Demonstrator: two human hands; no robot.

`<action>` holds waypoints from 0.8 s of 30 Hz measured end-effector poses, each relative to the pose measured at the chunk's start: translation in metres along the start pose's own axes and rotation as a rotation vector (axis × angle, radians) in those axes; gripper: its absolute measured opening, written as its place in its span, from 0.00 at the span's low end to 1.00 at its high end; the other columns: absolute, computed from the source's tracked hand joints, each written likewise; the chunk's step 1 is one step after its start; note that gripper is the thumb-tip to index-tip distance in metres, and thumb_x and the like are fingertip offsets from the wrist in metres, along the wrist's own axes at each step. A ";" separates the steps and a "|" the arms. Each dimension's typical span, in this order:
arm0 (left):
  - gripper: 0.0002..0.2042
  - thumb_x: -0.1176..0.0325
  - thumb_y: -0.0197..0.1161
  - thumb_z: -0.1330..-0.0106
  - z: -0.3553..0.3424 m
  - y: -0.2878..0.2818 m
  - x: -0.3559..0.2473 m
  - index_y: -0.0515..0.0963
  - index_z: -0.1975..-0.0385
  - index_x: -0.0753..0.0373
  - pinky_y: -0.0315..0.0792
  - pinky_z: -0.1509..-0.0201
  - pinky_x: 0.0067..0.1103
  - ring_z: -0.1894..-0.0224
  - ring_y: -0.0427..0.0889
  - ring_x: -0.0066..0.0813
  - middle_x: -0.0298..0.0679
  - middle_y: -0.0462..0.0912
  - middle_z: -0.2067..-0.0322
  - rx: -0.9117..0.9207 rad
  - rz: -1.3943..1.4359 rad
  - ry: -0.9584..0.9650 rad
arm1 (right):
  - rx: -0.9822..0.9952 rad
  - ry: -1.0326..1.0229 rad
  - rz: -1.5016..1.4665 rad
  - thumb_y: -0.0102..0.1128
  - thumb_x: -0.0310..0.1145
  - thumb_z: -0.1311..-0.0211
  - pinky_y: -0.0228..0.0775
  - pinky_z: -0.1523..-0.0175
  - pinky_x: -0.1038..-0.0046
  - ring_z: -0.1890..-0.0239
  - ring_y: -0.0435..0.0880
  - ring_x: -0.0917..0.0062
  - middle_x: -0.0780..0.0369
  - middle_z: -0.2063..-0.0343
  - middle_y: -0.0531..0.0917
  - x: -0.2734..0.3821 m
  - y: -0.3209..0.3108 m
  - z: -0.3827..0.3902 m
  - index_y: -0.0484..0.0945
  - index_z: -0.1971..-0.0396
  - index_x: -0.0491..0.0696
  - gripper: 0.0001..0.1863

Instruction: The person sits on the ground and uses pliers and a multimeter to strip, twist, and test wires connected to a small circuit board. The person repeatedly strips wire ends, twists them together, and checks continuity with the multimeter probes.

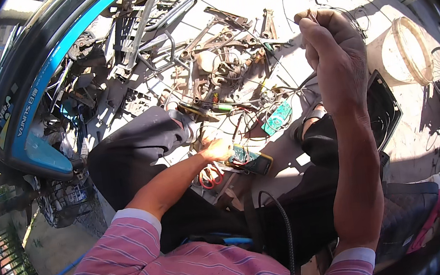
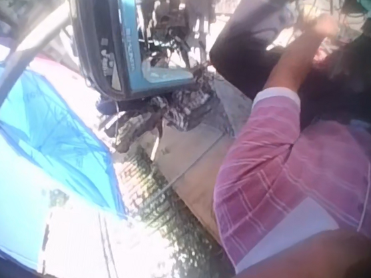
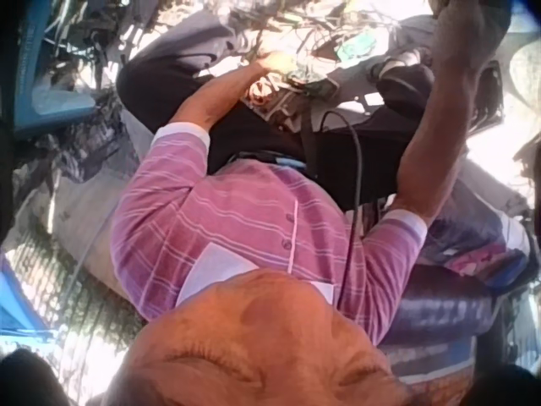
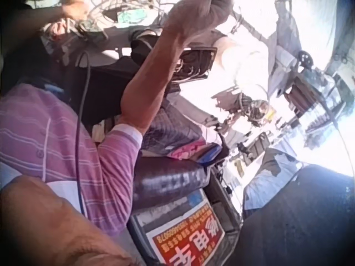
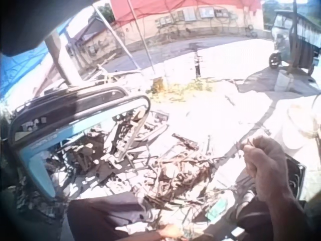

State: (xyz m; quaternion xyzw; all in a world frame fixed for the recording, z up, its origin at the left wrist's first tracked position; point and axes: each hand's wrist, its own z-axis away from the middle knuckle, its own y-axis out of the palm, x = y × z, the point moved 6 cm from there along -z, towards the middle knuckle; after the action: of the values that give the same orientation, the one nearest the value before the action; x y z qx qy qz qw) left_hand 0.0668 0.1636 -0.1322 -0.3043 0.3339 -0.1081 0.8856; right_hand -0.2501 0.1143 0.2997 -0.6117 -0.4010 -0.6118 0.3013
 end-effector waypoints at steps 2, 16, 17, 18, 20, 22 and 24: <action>0.13 0.57 0.64 0.48 0.012 -0.049 -0.037 0.82 0.75 0.62 0.74 0.68 0.39 0.73 0.83 0.48 0.50 0.82 0.76 0.087 -0.099 -0.208 | 0.002 0.026 -0.009 0.59 0.30 0.34 0.47 0.76 0.88 0.80 0.60 0.95 0.75 0.81 0.70 -0.004 -0.005 0.003 0.81 0.61 0.40 0.09; 0.28 0.60 0.79 0.56 0.024 -0.060 0.091 0.81 0.55 0.68 0.78 0.46 0.32 0.48 0.83 0.46 0.54 0.84 0.53 0.137 0.125 -0.675 | 0.027 0.037 0.031 0.58 0.30 0.34 0.48 0.74 0.88 0.79 0.60 0.94 0.76 0.81 0.70 -0.004 0.000 -0.001 0.81 0.61 0.41 0.09; 0.30 0.60 0.80 0.57 0.026 -0.054 0.088 0.80 0.54 0.69 0.77 0.43 0.31 0.45 0.82 0.46 0.53 0.83 0.51 0.253 0.192 -0.692 | 0.023 0.036 0.031 0.58 0.30 0.34 0.48 0.74 0.88 0.79 0.60 0.94 0.75 0.80 0.70 -0.004 0.000 -0.001 0.81 0.61 0.41 0.09; 0.28 0.61 0.79 0.57 0.029 -0.054 0.089 0.80 0.56 0.69 0.77 0.46 0.31 0.50 0.83 0.44 0.53 0.84 0.55 0.204 0.175 -0.670 | 0.025 0.035 0.028 0.58 0.31 0.34 0.49 0.74 0.87 0.79 0.60 0.94 0.75 0.80 0.70 -0.004 0.001 0.000 0.81 0.61 0.41 0.09; 0.26 0.62 0.77 0.55 0.035 -0.042 0.097 0.81 0.58 0.71 0.78 0.53 0.31 0.58 0.86 0.40 0.53 0.85 0.64 0.108 0.144 -0.622 | 0.033 0.030 0.027 0.58 0.31 0.34 0.49 0.74 0.87 0.79 0.60 0.94 0.75 0.80 0.70 -0.004 0.002 -0.001 0.81 0.61 0.40 0.10; 0.36 0.61 0.77 0.58 0.035 -0.042 0.095 0.71 0.46 0.69 0.76 0.49 0.35 0.50 0.83 0.47 0.56 0.83 0.57 -0.059 0.129 -0.604 | 0.039 0.025 0.030 0.58 0.31 0.34 0.49 0.74 0.87 0.79 0.60 0.94 0.75 0.80 0.71 -0.005 0.002 0.000 0.81 0.61 0.40 0.10; 0.40 0.60 0.76 0.58 0.037 -0.046 0.088 0.66 0.42 0.67 0.74 0.46 0.37 0.46 0.80 0.51 0.56 0.82 0.53 -0.206 0.094 -0.581 | 0.050 0.020 0.032 0.58 0.32 0.34 0.49 0.74 0.87 0.79 0.60 0.94 0.75 0.80 0.70 -0.005 0.005 0.001 0.82 0.61 0.40 0.10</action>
State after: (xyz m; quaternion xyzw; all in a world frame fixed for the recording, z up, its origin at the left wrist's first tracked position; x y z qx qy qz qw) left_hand 0.1579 0.1097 -0.1277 -0.3948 0.0896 0.0587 0.9125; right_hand -0.2454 0.1122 0.2950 -0.6039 -0.4033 -0.6030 0.3302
